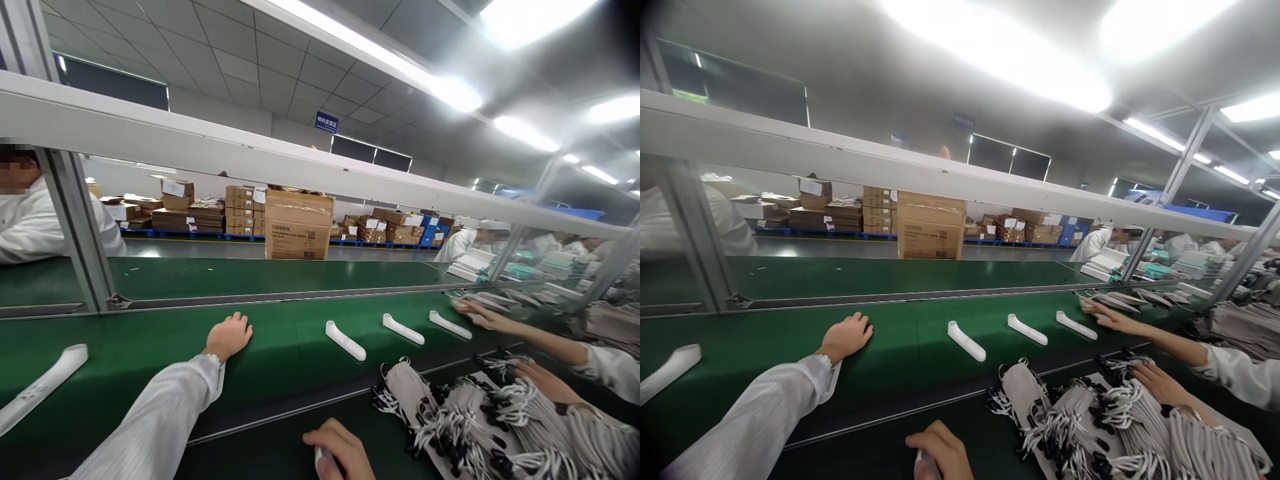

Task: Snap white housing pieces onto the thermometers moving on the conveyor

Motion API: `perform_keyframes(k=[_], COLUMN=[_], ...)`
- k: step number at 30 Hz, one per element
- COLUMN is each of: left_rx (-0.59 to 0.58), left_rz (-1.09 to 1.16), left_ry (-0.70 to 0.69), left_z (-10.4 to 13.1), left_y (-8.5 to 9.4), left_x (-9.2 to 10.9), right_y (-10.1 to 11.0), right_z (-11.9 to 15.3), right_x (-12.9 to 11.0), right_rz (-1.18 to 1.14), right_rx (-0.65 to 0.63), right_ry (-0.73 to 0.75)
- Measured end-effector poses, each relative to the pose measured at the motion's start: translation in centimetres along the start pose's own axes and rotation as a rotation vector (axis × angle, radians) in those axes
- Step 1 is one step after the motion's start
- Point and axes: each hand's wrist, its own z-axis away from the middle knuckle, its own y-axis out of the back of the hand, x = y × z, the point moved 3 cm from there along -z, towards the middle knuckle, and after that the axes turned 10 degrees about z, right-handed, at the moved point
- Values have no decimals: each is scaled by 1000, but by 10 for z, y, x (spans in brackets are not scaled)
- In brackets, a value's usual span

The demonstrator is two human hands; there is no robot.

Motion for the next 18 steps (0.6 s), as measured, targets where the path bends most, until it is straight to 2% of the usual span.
perform_keyframes(k=[4,6,8,10,13,15,18], left_rx=[27,47,82,120,155,159,170], left_rz=[264,406,536,665,815,830,787], left_ry=[225,367,438,409,223,101,91], left_z=[3,6,10,15,20,22,20], left_y=[-2,-1,-3,-8,-16,-19,-21], left_x=[-6,-8,-11,-13,-11,-5,3], right_y=[0,-7,-18,-33,-60,-76,-91], right_z=[-34,-54,-76,-98,-127,-141,-151], right_x=[-4,-3,1,8,21,28,33], right_rz=[-92,-109,-126,-144,-151,-131,-67], right_rx=[30,64,114,160,194,190,168], right_ry=[-51,-92,-132,-190,-304,-346,-345])
